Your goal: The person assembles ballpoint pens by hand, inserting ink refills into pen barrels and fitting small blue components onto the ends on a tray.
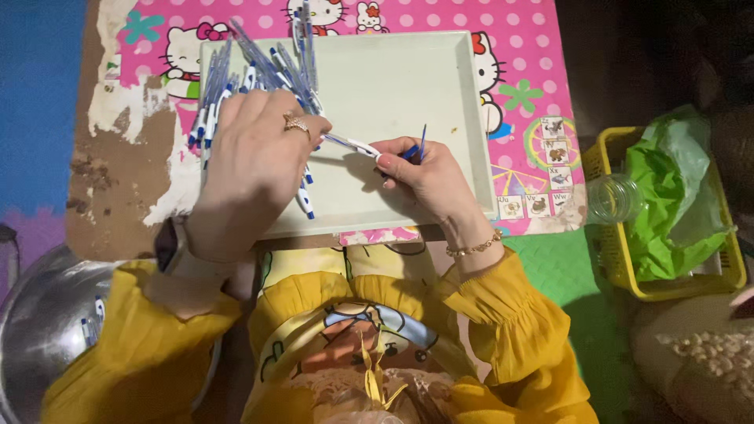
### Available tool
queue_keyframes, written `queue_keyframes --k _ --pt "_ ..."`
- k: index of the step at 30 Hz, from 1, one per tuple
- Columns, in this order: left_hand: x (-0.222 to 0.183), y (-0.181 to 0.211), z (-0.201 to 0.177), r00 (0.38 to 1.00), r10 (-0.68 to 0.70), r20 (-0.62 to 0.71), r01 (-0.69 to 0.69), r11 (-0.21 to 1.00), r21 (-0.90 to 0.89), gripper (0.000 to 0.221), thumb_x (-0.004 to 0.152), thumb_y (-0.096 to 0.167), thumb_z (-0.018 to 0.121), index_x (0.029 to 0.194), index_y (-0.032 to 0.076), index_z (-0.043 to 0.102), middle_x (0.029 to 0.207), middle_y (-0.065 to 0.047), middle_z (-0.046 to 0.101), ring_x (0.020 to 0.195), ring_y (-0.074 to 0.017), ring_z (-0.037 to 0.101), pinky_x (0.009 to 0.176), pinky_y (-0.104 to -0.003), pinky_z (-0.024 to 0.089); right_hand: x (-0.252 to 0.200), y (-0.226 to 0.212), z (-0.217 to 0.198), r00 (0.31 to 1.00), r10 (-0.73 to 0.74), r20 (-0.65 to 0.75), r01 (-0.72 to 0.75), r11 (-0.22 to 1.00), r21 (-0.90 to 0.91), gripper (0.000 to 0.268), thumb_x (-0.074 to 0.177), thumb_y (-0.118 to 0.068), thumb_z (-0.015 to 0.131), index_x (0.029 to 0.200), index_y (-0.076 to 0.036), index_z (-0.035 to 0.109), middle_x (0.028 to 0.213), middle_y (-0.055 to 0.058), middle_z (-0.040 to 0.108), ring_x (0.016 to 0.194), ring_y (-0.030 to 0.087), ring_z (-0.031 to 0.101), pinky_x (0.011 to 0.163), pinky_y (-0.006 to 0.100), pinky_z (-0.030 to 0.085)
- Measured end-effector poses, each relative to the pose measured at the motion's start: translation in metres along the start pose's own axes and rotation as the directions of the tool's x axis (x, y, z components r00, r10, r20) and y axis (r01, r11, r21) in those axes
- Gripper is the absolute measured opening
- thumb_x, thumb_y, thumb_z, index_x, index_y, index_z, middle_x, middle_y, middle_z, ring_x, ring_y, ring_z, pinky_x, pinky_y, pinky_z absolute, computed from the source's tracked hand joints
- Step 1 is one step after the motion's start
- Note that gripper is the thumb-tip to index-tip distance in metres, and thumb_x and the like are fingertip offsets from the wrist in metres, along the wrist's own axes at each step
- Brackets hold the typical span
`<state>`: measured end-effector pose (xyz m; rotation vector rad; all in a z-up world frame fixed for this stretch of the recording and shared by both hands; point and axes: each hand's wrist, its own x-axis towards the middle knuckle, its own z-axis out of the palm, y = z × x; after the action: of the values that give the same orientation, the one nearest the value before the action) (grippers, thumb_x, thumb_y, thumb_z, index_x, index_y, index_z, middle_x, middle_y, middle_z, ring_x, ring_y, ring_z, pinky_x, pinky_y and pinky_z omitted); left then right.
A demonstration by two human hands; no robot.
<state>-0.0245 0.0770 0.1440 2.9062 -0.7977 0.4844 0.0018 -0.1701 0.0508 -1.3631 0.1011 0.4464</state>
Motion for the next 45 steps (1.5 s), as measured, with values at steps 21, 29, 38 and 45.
queue_keyframes --k 21,29,38,45 --pt "-0.028 -0.014 0.043 0.984 0.049 -0.171 -0.067 0.992 -0.103 0.014 0.109 0.031 0.068 0.114 0.018 0.072 0.083 -0.001 0.054 0.088 -0.0223 0.062 0.099 -0.038 0.047 0.001 0.019 -0.003 0.93 -0.348 -0.116 0.355 0.934 0.047 0.013 0.099 -0.013 0.078 0.095 0.0 0.074 0.073 0.014 0.07 0.054 0.015 0.071 0.039 0.017 0.046" --pt "-0.022 -0.01 0.0 0.905 -0.263 0.333 0.328 0.931 -0.157 0.025 0.114 0.027 0.055 0.129 0.015 0.07 0.096 -0.006 0.067 0.099 -0.0244 0.068 0.101 -0.04 0.044 0.009 0.015 -0.022 0.924 -0.271 -0.27 0.311 0.943 0.121 0.007 0.093 -0.006 0.074 0.089 -0.004 0.069 0.068 0.011 0.067 0.046 0.011 0.061 0.036 0.015 0.036" --pt "-0.054 -0.029 0.058 0.944 -0.303 0.132 0.327 0.914 -0.24 0.018 0.113 0.03 0.062 0.121 0.021 0.075 0.09 -0.009 0.069 0.089 -0.0327 0.072 0.087 -0.043 0.056 0.014 -0.002 -0.052 0.928 -0.234 -0.291 0.211 0.971 -0.109 0.007 0.087 -0.007 0.073 0.081 -0.003 0.072 0.063 0.014 0.065 0.047 0.013 0.059 0.038 0.018 0.04" --pt "-0.043 -0.016 0.063 0.845 -0.384 0.373 0.508 0.794 -0.333 0.022 0.11 0.024 0.061 0.129 0.018 0.069 0.109 -0.015 0.073 0.108 -0.0406 0.071 0.097 -0.055 0.054 0.015 -0.018 -0.077 0.935 -0.282 -0.216 0.203 0.923 -0.329 0.006 0.086 -0.009 0.071 0.082 -0.005 0.072 0.06 0.013 0.065 0.045 0.013 0.062 0.037 0.02 0.041"
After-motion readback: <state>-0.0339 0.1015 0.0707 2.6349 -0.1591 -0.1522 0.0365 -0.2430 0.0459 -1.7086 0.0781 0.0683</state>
